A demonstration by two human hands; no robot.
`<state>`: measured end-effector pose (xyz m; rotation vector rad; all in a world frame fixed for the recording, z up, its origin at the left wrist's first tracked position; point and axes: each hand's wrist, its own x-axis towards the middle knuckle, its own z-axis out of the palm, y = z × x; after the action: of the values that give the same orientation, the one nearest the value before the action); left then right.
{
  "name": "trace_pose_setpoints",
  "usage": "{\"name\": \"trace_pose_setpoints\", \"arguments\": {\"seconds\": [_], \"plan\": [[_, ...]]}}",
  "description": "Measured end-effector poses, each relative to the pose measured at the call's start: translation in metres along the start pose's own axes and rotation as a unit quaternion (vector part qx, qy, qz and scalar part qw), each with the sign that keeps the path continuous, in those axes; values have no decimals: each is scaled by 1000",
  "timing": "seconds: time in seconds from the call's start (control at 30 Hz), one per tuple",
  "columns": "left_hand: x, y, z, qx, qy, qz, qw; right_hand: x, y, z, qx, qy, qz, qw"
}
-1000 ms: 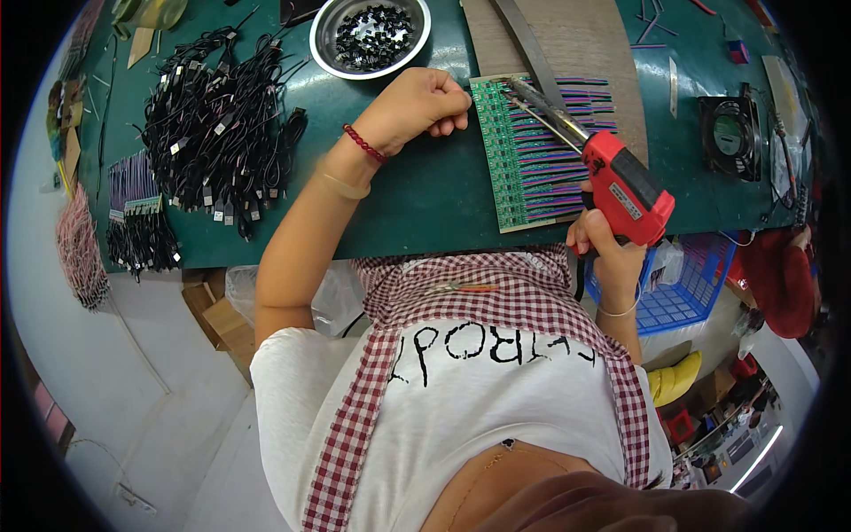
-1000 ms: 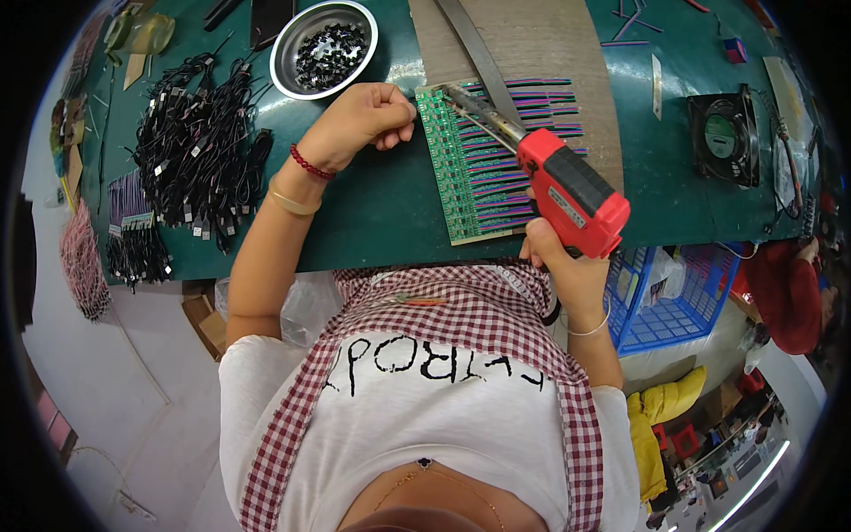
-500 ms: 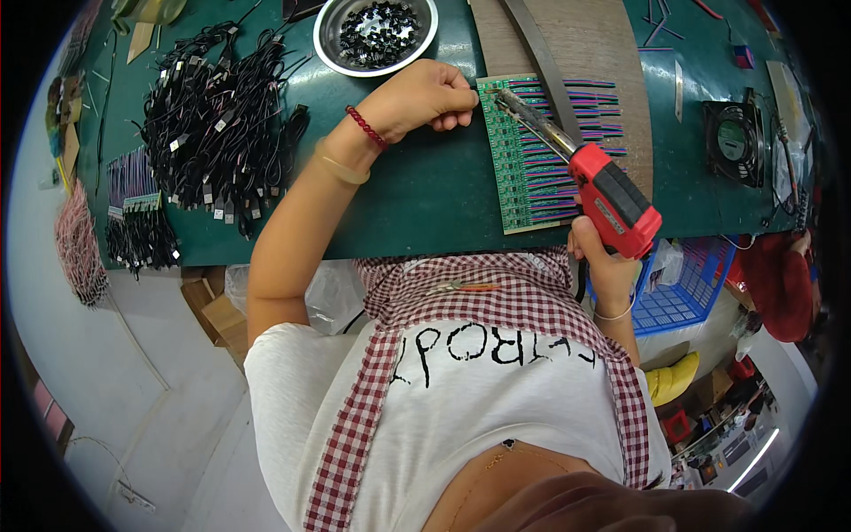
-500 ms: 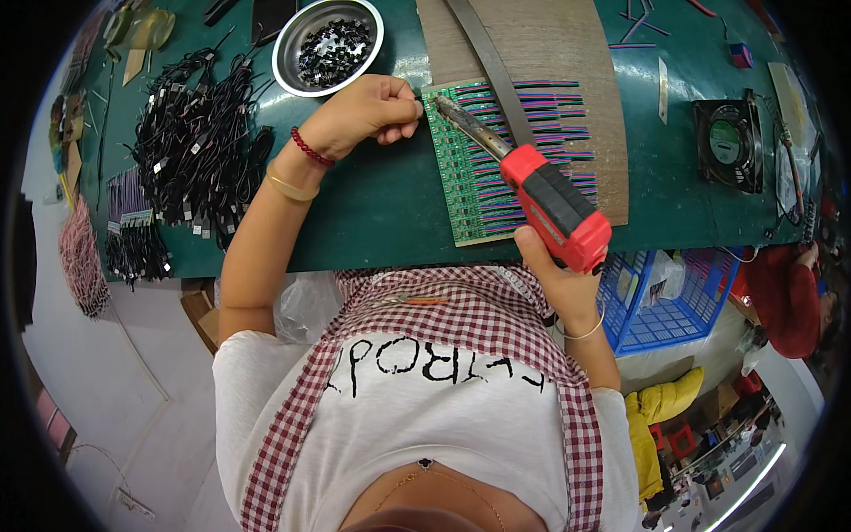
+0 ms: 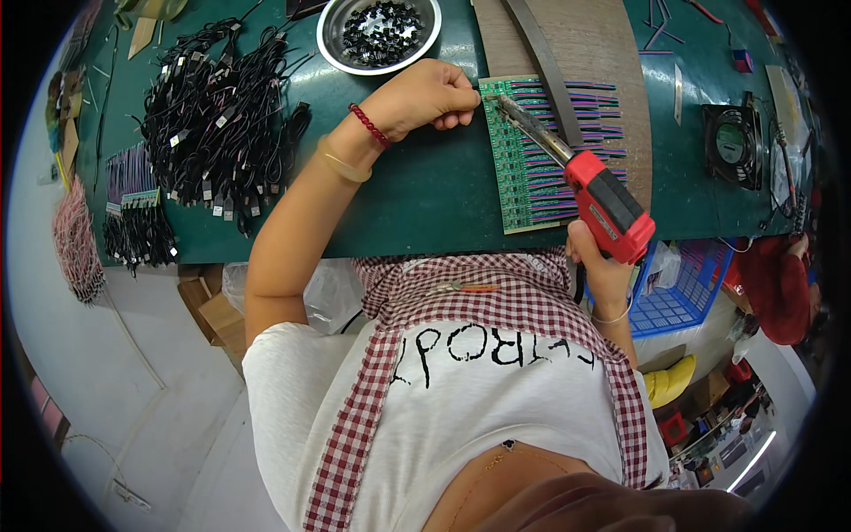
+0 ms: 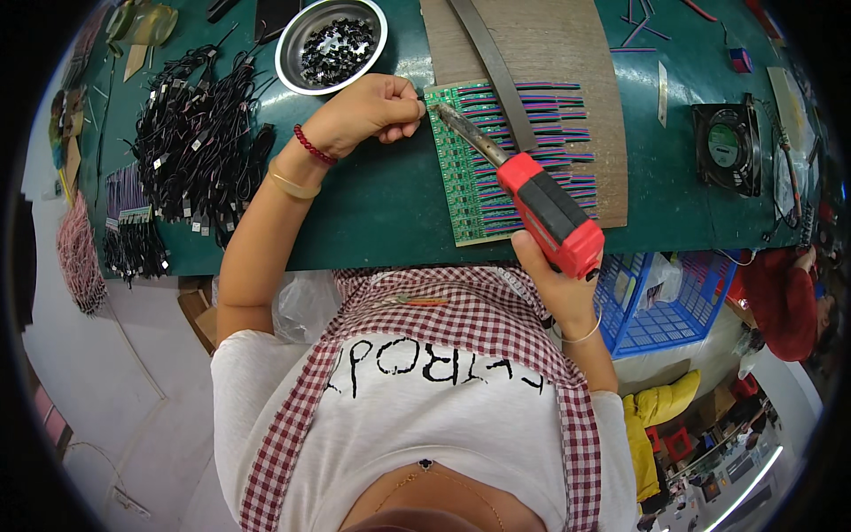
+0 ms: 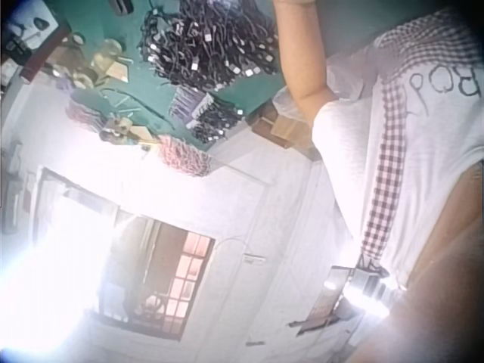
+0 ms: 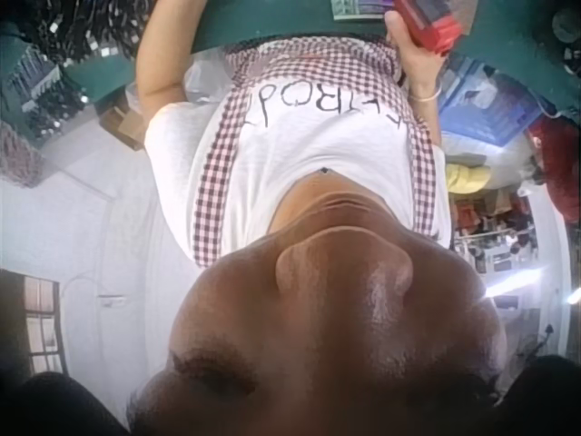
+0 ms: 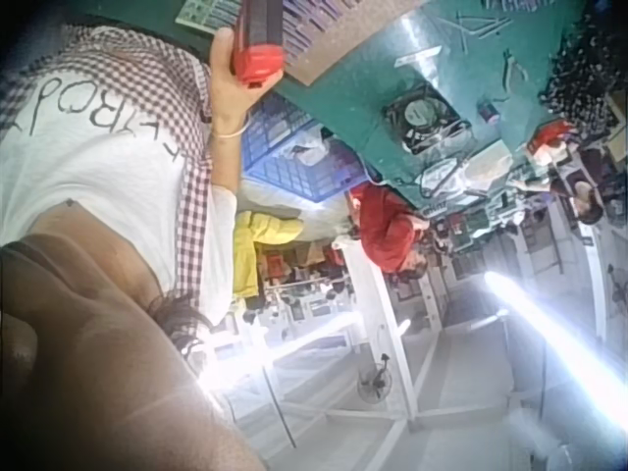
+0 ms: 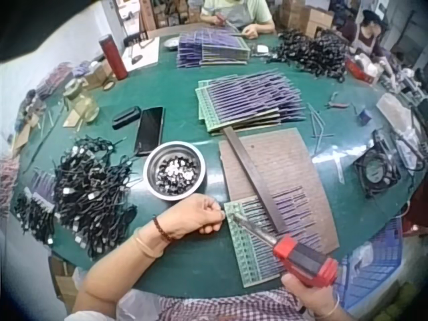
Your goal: The person assembles cables or components onto a circuit board by hand, using a soldering iron to attach them.
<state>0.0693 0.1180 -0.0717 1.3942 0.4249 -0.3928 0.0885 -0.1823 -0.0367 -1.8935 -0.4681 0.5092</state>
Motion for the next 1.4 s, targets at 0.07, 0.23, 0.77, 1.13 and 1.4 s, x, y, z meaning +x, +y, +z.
{"name": "trace_pose_setpoints", "arguments": {"seconds": [0.07,0.23,0.77,1.13,1.4], "plan": [[0,0,-1,-7,1,-6,1000,-2,0,-1,-7,-3,-11,1000],[0,-2,1,-6,4,1,1000,0,-14,3,34,23,64,997],[0,-2,2,-3,9,8,1000,-6,-17,4,69,37,104,992],[-10,1,2,56,27,15,998,-3,-23,1,116,30,69,990],[-5,26,-44,539,378,269,703,2,-29,-5,203,50,53,976]]}}
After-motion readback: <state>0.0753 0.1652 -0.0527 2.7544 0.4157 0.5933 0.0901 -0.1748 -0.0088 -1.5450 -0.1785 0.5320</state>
